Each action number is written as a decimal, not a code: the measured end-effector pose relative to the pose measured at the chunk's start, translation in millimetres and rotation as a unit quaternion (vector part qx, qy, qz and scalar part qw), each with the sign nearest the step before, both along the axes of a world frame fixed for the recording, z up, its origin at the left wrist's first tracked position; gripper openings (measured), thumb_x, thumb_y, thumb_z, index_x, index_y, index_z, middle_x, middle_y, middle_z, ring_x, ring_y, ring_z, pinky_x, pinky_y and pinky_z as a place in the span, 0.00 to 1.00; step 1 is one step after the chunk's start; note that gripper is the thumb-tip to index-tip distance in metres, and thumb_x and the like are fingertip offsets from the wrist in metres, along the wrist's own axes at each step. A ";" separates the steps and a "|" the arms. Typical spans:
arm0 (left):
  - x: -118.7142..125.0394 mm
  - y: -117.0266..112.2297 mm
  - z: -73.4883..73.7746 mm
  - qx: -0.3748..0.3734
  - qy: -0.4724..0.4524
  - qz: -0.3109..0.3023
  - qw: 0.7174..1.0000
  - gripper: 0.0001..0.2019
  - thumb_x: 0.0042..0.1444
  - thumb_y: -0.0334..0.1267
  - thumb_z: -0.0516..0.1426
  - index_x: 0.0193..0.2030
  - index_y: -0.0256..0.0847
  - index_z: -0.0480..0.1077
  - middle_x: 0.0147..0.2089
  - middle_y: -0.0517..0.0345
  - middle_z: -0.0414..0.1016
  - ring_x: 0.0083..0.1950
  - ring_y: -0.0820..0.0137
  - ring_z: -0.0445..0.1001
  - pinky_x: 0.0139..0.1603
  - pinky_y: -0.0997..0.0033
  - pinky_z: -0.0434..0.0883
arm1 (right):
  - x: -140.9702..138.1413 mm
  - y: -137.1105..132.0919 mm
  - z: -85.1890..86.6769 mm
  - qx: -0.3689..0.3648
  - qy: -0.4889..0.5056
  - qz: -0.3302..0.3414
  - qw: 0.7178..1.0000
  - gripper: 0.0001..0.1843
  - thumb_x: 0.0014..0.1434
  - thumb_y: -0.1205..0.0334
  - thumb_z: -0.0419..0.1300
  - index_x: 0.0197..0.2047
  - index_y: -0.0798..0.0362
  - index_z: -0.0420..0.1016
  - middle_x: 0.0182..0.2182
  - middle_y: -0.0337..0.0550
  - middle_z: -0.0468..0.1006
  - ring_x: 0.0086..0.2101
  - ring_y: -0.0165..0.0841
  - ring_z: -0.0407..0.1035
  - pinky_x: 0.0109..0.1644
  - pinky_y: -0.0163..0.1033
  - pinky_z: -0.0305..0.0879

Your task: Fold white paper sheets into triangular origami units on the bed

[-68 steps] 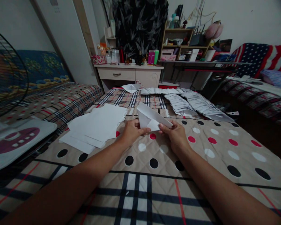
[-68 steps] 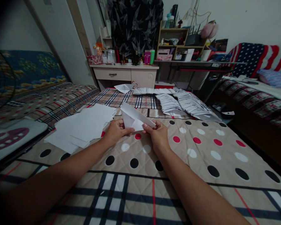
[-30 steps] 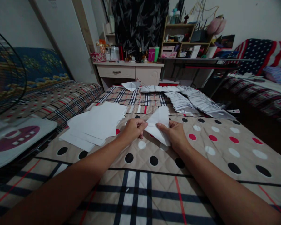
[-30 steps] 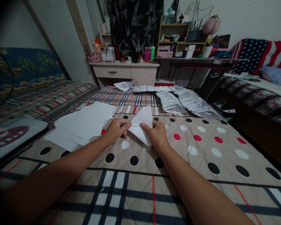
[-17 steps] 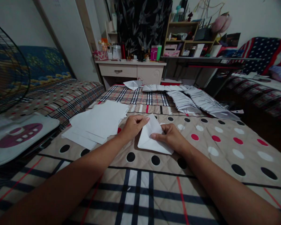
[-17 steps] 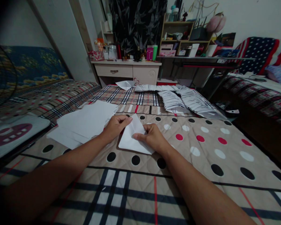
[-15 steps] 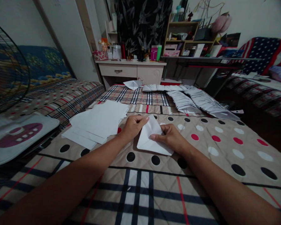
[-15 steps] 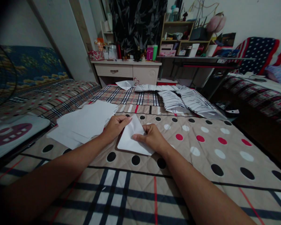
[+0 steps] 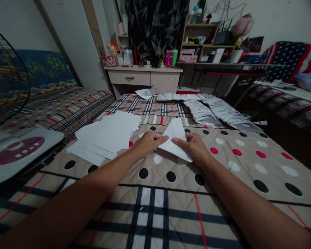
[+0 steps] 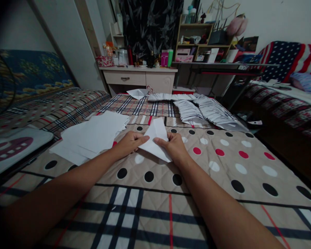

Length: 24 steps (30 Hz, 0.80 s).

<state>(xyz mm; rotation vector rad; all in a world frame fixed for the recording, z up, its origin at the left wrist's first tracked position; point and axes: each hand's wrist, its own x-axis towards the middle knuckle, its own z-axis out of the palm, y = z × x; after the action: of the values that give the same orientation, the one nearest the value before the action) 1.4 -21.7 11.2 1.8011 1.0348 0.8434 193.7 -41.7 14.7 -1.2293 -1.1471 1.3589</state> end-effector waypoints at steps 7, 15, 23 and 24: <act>-15.9 3.8 12.9 -0.081 0.045 -0.164 0.982 0.18 0.49 0.50 0.64 0.24 0.35 0.70 0.19 0.62 0.65 0.20 0.79 0.60 0.20 0.79 0.54 | 26.1 7.4 11.8 -0.029 -0.114 0.106 0.987 0.18 0.37 0.54 0.74 0.26 0.60 0.78 0.19 0.42 0.78 0.16 0.27 0.65 0.17 0.30 0.56; -3.6 6.4 2.1 -0.086 -0.060 -0.096 0.990 0.19 0.43 0.41 0.68 0.42 0.34 0.74 0.38 0.50 0.78 0.36 0.70 0.76 0.34 0.75 0.71 | 24.0 5.3 20.2 0.028 -0.264 0.248 0.932 0.12 0.41 0.56 0.71 0.24 0.57 0.78 0.19 0.38 0.76 0.18 0.27 0.65 0.18 0.29 0.54; -3.2 7.3 -2.4 -0.107 -0.043 0.096 0.989 0.14 0.46 0.36 0.66 0.39 0.32 0.74 0.22 0.60 0.71 0.18 0.77 0.65 0.19 0.77 0.63 | 26.0 16.4 12.2 0.163 -0.405 0.077 0.897 0.19 0.39 0.61 0.73 0.38 0.52 0.80 0.30 0.40 0.80 0.28 0.33 0.68 0.30 0.35 0.59; -4.0 8.1 -2.9 -0.101 -0.037 0.107 0.988 0.14 0.47 0.36 0.65 0.40 0.32 0.74 0.22 0.60 0.72 0.18 0.77 0.66 0.19 0.77 0.64 | 27.7 17.5 10.6 0.172 -0.430 0.057 0.884 0.21 0.39 0.60 0.73 0.40 0.52 0.80 0.32 0.41 0.80 0.30 0.34 0.69 0.32 0.36 0.60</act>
<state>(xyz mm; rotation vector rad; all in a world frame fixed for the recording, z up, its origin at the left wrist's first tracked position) -2.6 -13.7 8.3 1.4968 1.2346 0.8927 221.4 -24.2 25.3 -1.5494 -1.9961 0.5968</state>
